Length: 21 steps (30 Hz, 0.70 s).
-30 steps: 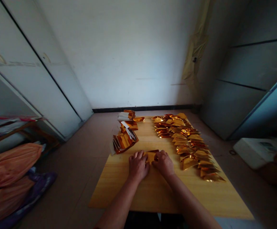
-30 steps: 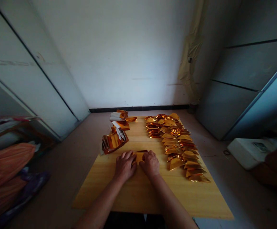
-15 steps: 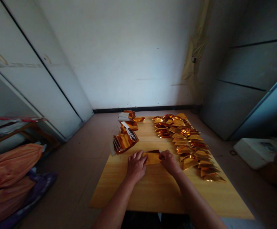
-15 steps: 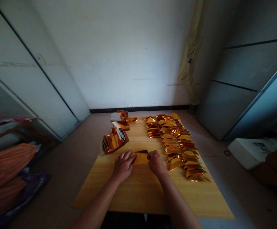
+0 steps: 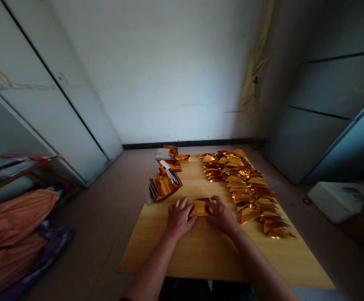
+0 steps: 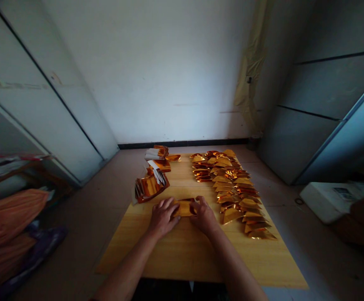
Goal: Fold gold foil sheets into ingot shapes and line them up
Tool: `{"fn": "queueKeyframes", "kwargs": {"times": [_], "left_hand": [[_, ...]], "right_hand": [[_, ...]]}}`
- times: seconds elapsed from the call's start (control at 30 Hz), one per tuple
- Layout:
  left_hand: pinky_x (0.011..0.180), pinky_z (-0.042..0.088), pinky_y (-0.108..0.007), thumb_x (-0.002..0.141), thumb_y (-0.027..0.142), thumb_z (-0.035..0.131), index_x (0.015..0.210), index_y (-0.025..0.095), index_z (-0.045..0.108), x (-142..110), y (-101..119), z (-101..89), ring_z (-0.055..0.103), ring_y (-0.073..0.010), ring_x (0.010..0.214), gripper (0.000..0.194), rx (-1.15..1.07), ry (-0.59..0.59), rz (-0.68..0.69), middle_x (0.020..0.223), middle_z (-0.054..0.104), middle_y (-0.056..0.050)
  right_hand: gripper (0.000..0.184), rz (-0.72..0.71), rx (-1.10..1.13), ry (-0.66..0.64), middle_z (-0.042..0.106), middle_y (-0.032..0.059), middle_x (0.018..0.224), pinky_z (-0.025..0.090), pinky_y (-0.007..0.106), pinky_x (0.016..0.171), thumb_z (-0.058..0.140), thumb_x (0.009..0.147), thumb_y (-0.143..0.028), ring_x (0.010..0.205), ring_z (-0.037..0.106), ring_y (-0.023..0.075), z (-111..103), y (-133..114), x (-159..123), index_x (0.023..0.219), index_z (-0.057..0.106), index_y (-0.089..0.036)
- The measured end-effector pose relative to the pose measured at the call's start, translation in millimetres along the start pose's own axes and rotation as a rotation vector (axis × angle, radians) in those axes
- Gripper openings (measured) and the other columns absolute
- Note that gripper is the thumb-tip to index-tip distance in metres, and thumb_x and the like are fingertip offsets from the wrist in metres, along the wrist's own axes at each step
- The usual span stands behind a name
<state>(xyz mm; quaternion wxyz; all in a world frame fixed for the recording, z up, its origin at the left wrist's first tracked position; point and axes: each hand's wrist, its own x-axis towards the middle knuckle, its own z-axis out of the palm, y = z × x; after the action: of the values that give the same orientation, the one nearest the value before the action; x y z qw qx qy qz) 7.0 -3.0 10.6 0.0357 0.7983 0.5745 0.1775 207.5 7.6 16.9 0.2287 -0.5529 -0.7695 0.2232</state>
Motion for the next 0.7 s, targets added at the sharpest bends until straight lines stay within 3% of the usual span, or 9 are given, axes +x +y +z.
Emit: {"fn": "queueKeyframes", "kwargs": {"times": [0.13,0.27,0.5,0.7], "left_hand": [[0.094,0.037,-0.045,0.079,0.037,0.06,0.113,0.03,0.061,1,-2,1.6,0.045,-0.0274,0.116,0.035,-0.003,0.02,0.023,0.134,0.049,-0.006],[0.094,0.037,-0.045,0.079,0.034,0.059,0.115,0.029,0.059,1,-1,1.6,0.045,-0.0274,0.116,0.037,-0.004,0.038,0.049,0.134,0.05,-0.006],[0.095,0.036,-0.046,0.079,0.035,0.059,0.119,0.026,0.057,0,3,-1.8,0.043,-0.0284,0.119,0.041,-0.004,0.017,0.085,0.132,0.052,-0.007],[0.098,0.035,-0.044,0.084,0.023,0.052,0.114,0.029,0.06,19,15,-3.7,0.046,-0.0234,0.117,0.032,-0.06,0.045,0.137,0.126,0.058,-0.001]], "right_hand": [[0.017,-0.057,-0.108,-0.008,0.054,0.006,0.113,0.039,0.025,0.086,0.055,0.073,-0.01,0.101,0.052,0.017,1,-3,-2,0.082,0.064,-0.02],[0.014,-0.086,-0.204,-0.045,0.059,0.0034,0.1,0.037,0.024,0.085,0.054,0.079,-0.014,0.096,0.051,0.016,-2,-7,-3,0.085,0.064,-0.021],[0.015,-0.143,-0.309,-0.012,0.061,0.0037,0.099,0.038,0.025,0.081,0.05,0.088,-0.023,0.094,0.049,0.0176,-3,-8,-8,0.089,0.065,-0.023],[0.022,-0.147,-0.404,0.018,0.062,0.0057,0.097,0.039,0.026,0.077,0.043,0.092,-0.021,0.088,0.049,0.0186,3,-10,-12,0.094,0.065,-0.023]]}}
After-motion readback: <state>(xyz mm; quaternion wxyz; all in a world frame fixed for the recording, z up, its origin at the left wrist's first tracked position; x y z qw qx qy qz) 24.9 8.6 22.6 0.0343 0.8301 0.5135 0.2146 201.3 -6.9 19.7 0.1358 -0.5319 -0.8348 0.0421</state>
